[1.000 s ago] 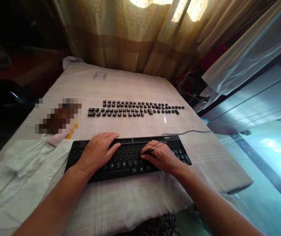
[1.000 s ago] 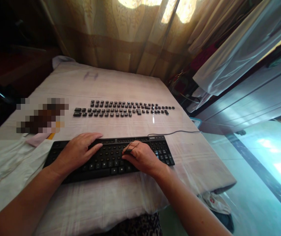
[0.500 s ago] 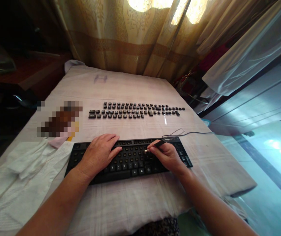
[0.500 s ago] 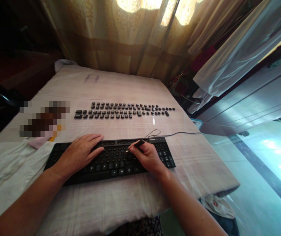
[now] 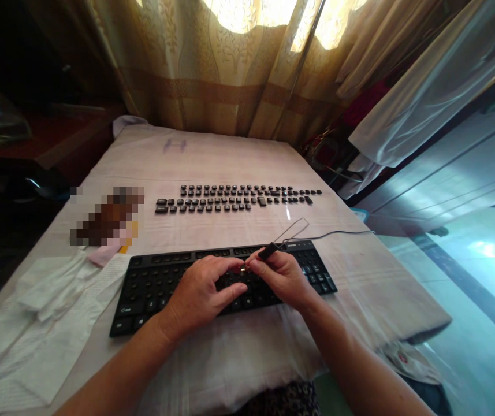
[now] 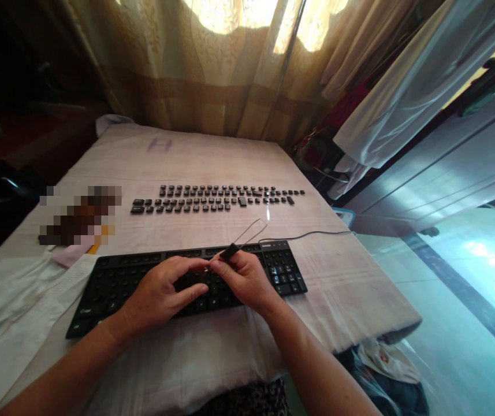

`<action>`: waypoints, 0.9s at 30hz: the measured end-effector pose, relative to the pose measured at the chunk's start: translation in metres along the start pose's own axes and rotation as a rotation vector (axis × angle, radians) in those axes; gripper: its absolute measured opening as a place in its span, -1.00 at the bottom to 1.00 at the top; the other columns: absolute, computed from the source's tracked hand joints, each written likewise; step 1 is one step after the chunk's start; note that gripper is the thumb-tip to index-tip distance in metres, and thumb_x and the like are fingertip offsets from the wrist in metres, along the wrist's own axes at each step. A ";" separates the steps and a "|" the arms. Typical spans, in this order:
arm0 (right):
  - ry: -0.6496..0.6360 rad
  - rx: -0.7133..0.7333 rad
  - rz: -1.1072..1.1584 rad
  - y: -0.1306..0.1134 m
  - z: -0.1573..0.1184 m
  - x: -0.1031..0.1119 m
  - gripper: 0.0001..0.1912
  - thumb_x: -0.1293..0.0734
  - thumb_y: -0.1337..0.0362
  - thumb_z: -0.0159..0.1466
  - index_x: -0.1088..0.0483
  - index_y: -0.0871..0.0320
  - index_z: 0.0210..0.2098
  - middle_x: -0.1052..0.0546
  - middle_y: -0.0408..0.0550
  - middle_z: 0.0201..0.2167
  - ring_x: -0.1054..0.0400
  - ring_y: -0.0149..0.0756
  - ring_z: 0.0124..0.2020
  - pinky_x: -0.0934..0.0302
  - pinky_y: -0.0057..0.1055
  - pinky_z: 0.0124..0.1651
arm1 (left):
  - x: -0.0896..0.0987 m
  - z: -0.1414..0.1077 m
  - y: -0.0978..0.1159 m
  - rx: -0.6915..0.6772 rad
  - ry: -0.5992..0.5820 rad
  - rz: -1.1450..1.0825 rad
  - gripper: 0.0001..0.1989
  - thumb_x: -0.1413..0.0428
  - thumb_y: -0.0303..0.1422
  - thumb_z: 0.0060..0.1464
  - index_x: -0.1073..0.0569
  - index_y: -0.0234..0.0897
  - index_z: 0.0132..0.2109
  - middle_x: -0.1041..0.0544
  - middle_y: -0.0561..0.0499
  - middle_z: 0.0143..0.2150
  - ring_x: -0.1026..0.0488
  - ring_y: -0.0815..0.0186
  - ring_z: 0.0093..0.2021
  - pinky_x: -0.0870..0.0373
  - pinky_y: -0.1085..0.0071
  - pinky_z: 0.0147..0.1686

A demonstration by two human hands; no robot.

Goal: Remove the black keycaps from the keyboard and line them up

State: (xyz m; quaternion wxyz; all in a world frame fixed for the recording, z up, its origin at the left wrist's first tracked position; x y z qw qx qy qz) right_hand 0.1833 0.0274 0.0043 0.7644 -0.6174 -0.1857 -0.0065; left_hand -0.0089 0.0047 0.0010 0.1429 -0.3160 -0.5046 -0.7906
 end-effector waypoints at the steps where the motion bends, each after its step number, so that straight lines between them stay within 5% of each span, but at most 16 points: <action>1: -0.008 -0.003 0.010 -0.001 0.000 -0.002 -0.70 -0.37 0.03 0.25 -0.53 0.14 -0.39 -0.58 -0.09 -0.46 -0.45 -0.27 -0.38 -0.34 -0.37 -0.27 | -0.001 0.000 0.000 0.023 -0.002 -0.030 -0.74 -0.20 -0.27 0.11 -0.55 -0.16 -0.05 -0.64 -0.03 -0.18 -0.55 0.22 -0.20 -0.46 0.29 -0.13; 13: 0.019 -0.015 0.112 0.001 -0.003 -0.009 -0.70 -0.40 0.01 0.23 -0.57 0.12 -0.35 -0.62 -0.08 -0.41 -0.50 -0.25 -0.34 -0.39 -0.34 -0.23 | 0.001 0.002 -0.002 0.260 -0.091 -0.301 -0.81 -0.13 -0.28 0.11 -0.56 -0.20 -0.17 -0.63 0.07 -0.36 -0.54 0.30 -0.36 -0.43 0.44 -0.30; 20: 0.042 0.077 0.062 -0.002 -0.006 -0.002 -0.79 -0.40 0.08 0.26 -0.60 0.08 -0.31 -0.64 -0.05 -0.33 -0.52 -0.25 -0.28 -0.40 -0.32 -0.17 | 0.002 0.003 -0.006 0.320 -0.087 -0.478 -0.78 -0.15 -0.25 0.09 -0.57 -0.22 -0.15 -0.67 0.02 -0.26 -0.59 0.26 -0.26 -0.48 0.40 -0.21; 27: -0.056 0.300 -0.027 -0.015 -0.012 0.001 -0.87 -0.35 0.23 0.32 -0.58 0.06 -0.25 -0.63 -0.06 -0.36 -0.51 -0.27 -0.31 -0.41 -0.34 -0.21 | 0.004 0.004 -0.009 0.340 -0.019 -0.393 -0.76 -0.14 -0.26 0.07 -0.56 -0.22 -0.13 -0.66 0.02 -0.29 -0.58 0.25 -0.28 -0.48 0.37 -0.21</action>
Point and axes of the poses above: each hand's wrist, its own z-axis towards the middle knuckle, its own x-axis out of the back of the hand, y = z × x, the point moved 1 cm from there along z, towards the middle knuckle
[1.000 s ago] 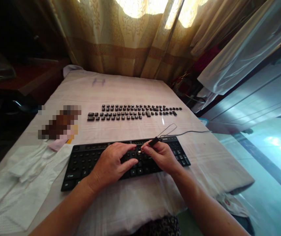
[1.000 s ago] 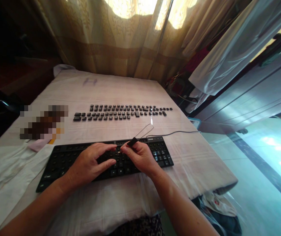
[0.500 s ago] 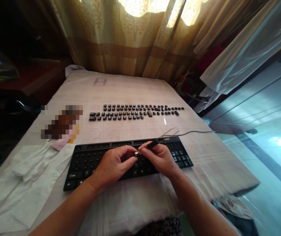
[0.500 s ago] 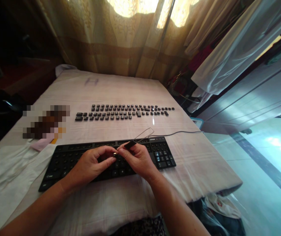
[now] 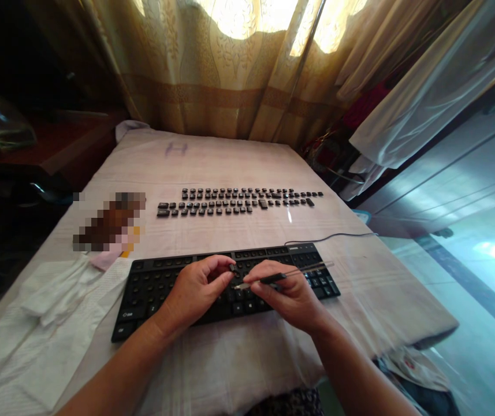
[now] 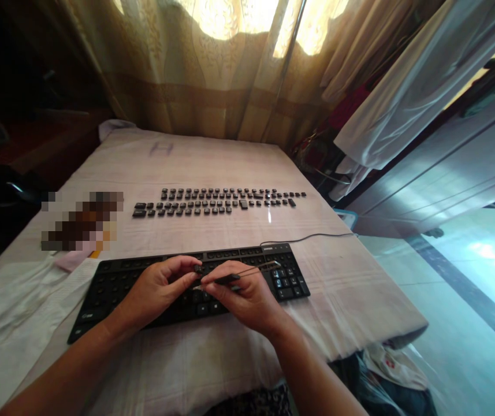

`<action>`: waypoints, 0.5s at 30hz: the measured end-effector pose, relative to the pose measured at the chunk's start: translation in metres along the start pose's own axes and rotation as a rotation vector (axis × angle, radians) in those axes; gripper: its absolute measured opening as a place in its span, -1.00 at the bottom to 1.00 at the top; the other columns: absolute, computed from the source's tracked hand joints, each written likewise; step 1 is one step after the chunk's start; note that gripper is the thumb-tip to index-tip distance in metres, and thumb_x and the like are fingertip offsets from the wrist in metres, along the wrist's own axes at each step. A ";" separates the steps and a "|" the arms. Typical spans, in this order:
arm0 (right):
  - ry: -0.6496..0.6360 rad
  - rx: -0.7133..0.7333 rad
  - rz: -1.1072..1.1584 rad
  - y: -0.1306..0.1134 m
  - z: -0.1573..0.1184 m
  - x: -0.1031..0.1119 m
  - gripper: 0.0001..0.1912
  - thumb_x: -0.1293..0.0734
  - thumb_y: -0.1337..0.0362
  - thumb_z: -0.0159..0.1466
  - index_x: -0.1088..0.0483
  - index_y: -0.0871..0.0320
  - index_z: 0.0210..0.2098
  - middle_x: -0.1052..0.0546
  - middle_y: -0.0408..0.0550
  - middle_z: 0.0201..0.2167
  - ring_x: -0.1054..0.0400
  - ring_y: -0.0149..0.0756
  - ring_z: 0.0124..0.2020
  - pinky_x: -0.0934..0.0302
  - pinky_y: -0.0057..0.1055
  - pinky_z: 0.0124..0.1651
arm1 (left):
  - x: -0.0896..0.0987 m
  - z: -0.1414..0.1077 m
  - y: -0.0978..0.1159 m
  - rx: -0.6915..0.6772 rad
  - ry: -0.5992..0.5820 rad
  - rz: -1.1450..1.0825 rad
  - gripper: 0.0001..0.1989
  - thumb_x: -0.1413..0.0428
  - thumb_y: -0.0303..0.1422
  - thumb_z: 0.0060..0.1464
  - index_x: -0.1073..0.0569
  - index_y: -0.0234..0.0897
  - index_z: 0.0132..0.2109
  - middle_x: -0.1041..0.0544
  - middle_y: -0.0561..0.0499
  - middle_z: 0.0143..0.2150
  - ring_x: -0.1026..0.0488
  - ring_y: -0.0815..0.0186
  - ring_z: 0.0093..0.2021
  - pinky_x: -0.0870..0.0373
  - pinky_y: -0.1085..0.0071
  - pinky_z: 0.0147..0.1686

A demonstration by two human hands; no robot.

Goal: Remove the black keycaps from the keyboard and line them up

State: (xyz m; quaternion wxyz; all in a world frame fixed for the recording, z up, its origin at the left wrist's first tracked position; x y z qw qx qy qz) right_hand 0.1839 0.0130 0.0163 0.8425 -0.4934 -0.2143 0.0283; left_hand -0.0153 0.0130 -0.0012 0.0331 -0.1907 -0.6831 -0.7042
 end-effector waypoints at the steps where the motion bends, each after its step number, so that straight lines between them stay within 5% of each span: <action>1: 0.012 0.022 -0.074 0.000 0.000 0.004 -0.88 -0.35 0.25 0.32 -0.57 0.05 -0.23 -0.62 -0.06 -0.34 -0.51 -0.27 -0.30 -0.40 -0.34 -0.20 | 0.001 0.000 0.001 0.002 -0.004 -0.032 -0.75 -0.14 -0.25 0.07 -0.56 -0.22 -0.12 -0.66 0.01 -0.27 -0.58 0.24 -0.26 -0.48 0.36 -0.19; 4: 0.052 0.070 -0.441 0.009 -0.003 0.026 -0.83 -0.35 0.31 0.30 -0.57 0.04 -0.15 -0.61 -0.02 -0.26 -0.49 -0.22 -0.25 -0.40 -0.30 -0.16 | 0.005 0.001 0.003 0.058 -0.070 -0.181 -0.70 -0.14 -0.23 0.05 -0.56 -0.22 -0.09 -0.64 -0.01 -0.21 -0.55 0.29 -0.28 -0.46 0.42 -0.30; 9: -0.074 0.166 -1.006 0.034 -0.021 0.063 -0.69 -0.31 0.48 0.23 -0.57 0.11 -0.11 -0.61 0.07 -0.23 -0.46 -0.12 -0.22 -0.40 -0.25 -0.19 | 0.010 0.000 0.009 0.213 -0.167 -0.335 -0.60 -0.18 -0.18 -0.02 -0.57 -0.20 -0.02 -0.55 0.05 -0.34 -0.28 0.47 -0.53 -0.21 0.55 -0.58; 15: -0.172 0.148 -1.155 0.025 -0.030 0.068 -0.68 -0.25 0.57 0.23 -0.56 0.17 -0.18 -0.61 0.07 -0.24 -0.46 -0.14 -0.24 -0.41 -0.27 -0.24 | 0.008 -0.003 0.015 0.276 -0.291 -0.385 -0.52 -0.20 -0.09 -0.01 -0.56 -0.29 0.00 -0.39 0.13 -0.51 -0.14 0.54 -0.62 -0.07 0.56 -0.62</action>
Point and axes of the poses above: each hand's wrist, its own z-axis towards the middle knuckle, its own x-axis out of the back of the hand, y = z × x, the point moved 1 cm from there along z, towards the middle knuckle
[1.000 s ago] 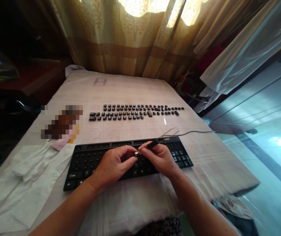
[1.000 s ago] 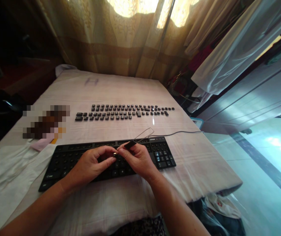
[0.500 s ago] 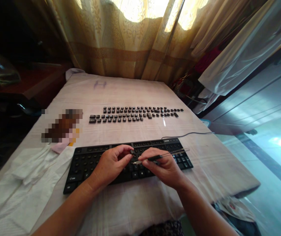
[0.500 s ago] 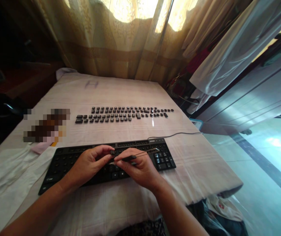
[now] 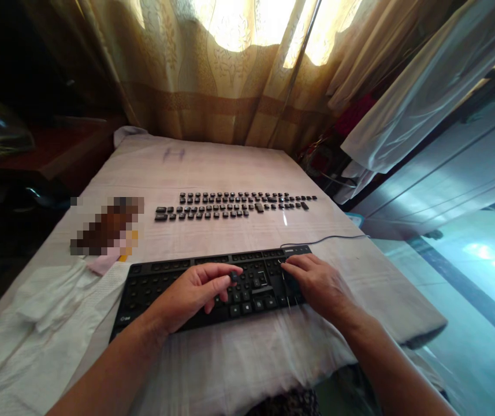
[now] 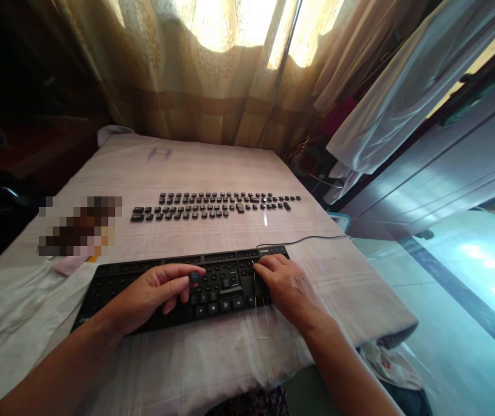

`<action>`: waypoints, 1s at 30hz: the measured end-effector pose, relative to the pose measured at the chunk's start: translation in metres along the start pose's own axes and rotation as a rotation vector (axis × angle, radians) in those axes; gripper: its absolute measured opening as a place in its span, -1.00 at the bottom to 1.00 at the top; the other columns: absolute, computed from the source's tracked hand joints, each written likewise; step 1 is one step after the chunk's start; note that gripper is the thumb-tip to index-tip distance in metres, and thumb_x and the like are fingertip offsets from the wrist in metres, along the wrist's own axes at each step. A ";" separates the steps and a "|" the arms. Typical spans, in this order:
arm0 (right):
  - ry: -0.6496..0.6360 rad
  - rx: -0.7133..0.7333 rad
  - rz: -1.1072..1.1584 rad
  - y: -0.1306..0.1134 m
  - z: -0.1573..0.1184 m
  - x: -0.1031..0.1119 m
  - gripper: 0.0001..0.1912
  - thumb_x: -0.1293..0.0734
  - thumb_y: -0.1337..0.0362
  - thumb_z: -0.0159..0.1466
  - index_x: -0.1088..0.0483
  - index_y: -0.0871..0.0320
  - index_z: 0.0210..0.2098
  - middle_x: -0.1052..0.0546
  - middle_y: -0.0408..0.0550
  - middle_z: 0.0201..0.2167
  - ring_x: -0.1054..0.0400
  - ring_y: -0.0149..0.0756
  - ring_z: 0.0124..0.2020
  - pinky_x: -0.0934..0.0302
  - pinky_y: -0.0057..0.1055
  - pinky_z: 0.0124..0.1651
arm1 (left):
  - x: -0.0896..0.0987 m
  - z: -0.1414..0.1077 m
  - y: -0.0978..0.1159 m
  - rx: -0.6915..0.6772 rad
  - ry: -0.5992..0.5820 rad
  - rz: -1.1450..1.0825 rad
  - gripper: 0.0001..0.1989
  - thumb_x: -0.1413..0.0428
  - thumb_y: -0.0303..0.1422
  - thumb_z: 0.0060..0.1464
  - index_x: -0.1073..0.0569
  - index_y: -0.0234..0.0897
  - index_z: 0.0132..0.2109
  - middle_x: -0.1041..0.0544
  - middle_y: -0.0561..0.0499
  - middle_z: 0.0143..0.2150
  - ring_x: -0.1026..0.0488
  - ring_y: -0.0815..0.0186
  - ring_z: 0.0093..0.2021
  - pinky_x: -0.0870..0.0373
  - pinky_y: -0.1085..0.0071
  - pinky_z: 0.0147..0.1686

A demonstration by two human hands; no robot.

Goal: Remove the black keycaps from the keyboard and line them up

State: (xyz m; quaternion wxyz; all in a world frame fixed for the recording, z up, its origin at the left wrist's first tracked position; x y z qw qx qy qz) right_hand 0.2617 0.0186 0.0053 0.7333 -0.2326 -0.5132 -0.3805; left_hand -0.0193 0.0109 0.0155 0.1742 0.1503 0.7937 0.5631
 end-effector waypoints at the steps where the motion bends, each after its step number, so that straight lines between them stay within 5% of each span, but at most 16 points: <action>1: 0.023 0.005 0.040 -0.006 0.004 0.006 -0.68 -0.23 0.56 0.25 -0.55 0.17 -0.16 -0.61 0.06 -0.23 -0.46 -0.14 -0.23 -0.41 -0.26 -0.22 | -0.001 0.000 0.001 -0.002 -0.018 0.001 -0.51 -0.20 -0.07 0.00 -0.56 -0.30 -0.01 -0.39 0.13 -0.51 -0.14 0.54 -0.62 -0.06 0.56 -0.63; 6: 0.152 0.062 0.419 -0.047 0.034 0.031 -0.70 -0.28 0.38 0.34 -0.43 0.14 0.06 -0.57 0.04 -0.11 -0.44 -0.21 -0.09 -0.39 -0.29 -0.04 | -0.004 -0.001 0.001 -0.003 -0.090 0.012 -0.51 -0.17 0.02 0.01 -0.56 -0.32 -0.12 -0.40 0.12 -0.50 -0.15 0.53 -0.62 -0.03 0.55 -0.65; 10: 0.156 0.133 0.552 -0.066 0.051 0.028 -0.74 -0.35 0.24 0.33 -0.46 0.11 0.00 -0.57 0.03 -0.10 -0.45 -0.24 -0.09 -0.39 -0.32 -0.05 | -0.003 -0.001 0.000 -0.003 -0.126 0.027 -0.51 -0.15 0.08 0.01 -0.52 -0.32 -0.27 -0.40 0.11 -0.51 -0.14 0.54 -0.63 -0.01 0.55 -0.66; 21: 0.190 0.104 0.687 -0.070 0.047 0.013 -0.88 -0.37 0.27 0.31 -0.46 0.11 -0.15 -0.59 -0.01 -0.20 -0.48 -0.26 -0.16 -0.40 -0.34 -0.09 | -0.010 -0.002 -0.004 0.043 -0.168 0.067 -0.45 -0.09 0.17 0.00 -0.41 -0.31 -0.40 -0.41 0.11 -0.53 -0.13 0.55 -0.66 0.01 0.55 -0.66; 30: 0.157 0.040 0.604 -0.067 0.044 0.007 -0.91 -0.38 0.24 0.30 -0.46 0.13 -0.23 -0.59 -0.01 -0.27 -0.48 -0.25 -0.22 -0.39 -0.32 -0.14 | -0.009 0.002 -0.007 0.063 -0.039 0.175 -0.46 -0.14 0.10 -0.05 -0.51 -0.30 -0.15 -0.37 0.16 -0.55 -0.08 0.53 -0.67 0.03 0.54 -0.71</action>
Point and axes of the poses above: each hand's wrist, its own z-axis towards the middle knuckle, its own x-axis out of the back of the hand, y = z × x, the point moved 1 cm from there along z, towards the middle knuckle
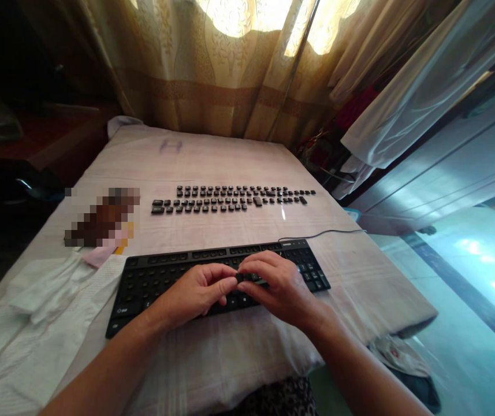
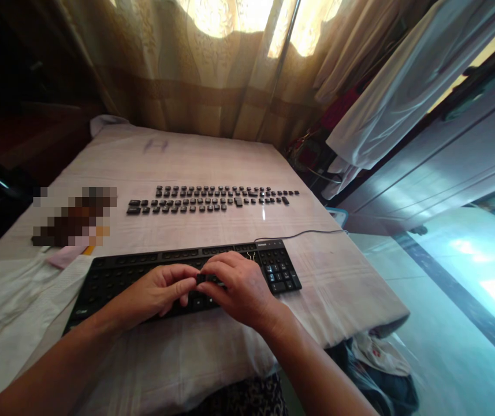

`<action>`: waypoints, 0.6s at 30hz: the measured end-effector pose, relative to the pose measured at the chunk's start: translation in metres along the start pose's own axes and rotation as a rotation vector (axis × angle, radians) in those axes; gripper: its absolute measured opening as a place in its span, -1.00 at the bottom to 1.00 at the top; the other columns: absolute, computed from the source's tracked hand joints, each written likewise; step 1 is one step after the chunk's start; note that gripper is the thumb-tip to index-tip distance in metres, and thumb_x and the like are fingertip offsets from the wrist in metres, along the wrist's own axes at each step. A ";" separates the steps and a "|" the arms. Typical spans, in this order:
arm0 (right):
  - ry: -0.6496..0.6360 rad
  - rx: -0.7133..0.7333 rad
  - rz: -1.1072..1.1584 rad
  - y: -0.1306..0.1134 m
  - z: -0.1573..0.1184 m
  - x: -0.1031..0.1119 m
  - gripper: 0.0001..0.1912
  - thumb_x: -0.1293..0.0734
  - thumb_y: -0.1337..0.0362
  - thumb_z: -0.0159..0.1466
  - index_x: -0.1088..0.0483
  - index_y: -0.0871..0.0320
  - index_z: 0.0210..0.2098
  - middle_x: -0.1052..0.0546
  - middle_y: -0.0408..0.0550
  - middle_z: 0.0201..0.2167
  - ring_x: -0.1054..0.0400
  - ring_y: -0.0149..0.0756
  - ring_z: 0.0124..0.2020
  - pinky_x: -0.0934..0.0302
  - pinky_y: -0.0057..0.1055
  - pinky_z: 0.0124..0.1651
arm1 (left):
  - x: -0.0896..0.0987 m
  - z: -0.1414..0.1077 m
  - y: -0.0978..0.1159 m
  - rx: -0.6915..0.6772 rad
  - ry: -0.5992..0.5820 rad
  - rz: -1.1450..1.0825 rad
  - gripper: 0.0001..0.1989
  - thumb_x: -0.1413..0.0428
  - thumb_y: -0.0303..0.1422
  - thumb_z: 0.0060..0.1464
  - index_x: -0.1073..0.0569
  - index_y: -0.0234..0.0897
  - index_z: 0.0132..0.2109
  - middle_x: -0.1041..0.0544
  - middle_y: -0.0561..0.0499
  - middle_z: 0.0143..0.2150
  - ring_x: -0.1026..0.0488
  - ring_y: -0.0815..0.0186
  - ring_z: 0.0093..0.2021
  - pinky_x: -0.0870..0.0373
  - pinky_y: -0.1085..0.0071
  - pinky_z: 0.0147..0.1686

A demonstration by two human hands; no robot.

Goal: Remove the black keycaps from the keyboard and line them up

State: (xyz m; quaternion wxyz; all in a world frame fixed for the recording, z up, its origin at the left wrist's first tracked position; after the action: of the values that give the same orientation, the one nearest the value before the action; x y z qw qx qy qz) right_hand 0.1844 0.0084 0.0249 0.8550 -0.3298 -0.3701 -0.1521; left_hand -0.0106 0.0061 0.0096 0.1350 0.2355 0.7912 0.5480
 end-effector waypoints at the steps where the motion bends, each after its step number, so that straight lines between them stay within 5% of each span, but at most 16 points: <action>1: -0.007 0.001 0.002 0.000 0.000 -0.001 -0.91 -0.38 0.25 0.30 -0.46 0.13 -0.23 -0.60 -0.02 -0.26 -0.48 -0.25 -0.22 -0.39 -0.32 -0.13 | 0.000 0.000 -0.001 0.003 0.007 -0.005 -0.47 -0.15 0.08 -0.05 -0.51 -0.30 -0.14 -0.36 0.17 -0.56 -0.07 0.54 -0.67 0.04 0.55 -0.71; 18: 0.026 -0.030 0.037 -0.004 0.002 -0.002 -0.90 -0.37 0.31 0.28 -0.49 0.11 -0.19 -0.60 -0.02 -0.25 -0.49 -0.26 -0.21 -0.40 -0.34 -0.12 | 0.002 -0.001 0.000 0.028 -0.038 -0.095 -0.42 -0.14 0.07 -0.04 -0.52 -0.33 -0.08 -0.35 0.17 -0.58 -0.06 0.55 -0.69 0.06 0.56 -0.71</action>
State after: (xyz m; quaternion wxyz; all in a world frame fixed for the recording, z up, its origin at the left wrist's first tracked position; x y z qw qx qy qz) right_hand 0.1802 0.0069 0.0261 0.8575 -0.3473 -0.3504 -0.1458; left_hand -0.0122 0.0064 0.0101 0.1725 0.2097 0.8064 0.5254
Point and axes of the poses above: each hand's wrist, its own z-axis towards the middle knuckle, its own x-axis out of the back of the hand, y = z × x, the point moved 1 cm from there along z, towards the middle knuckle
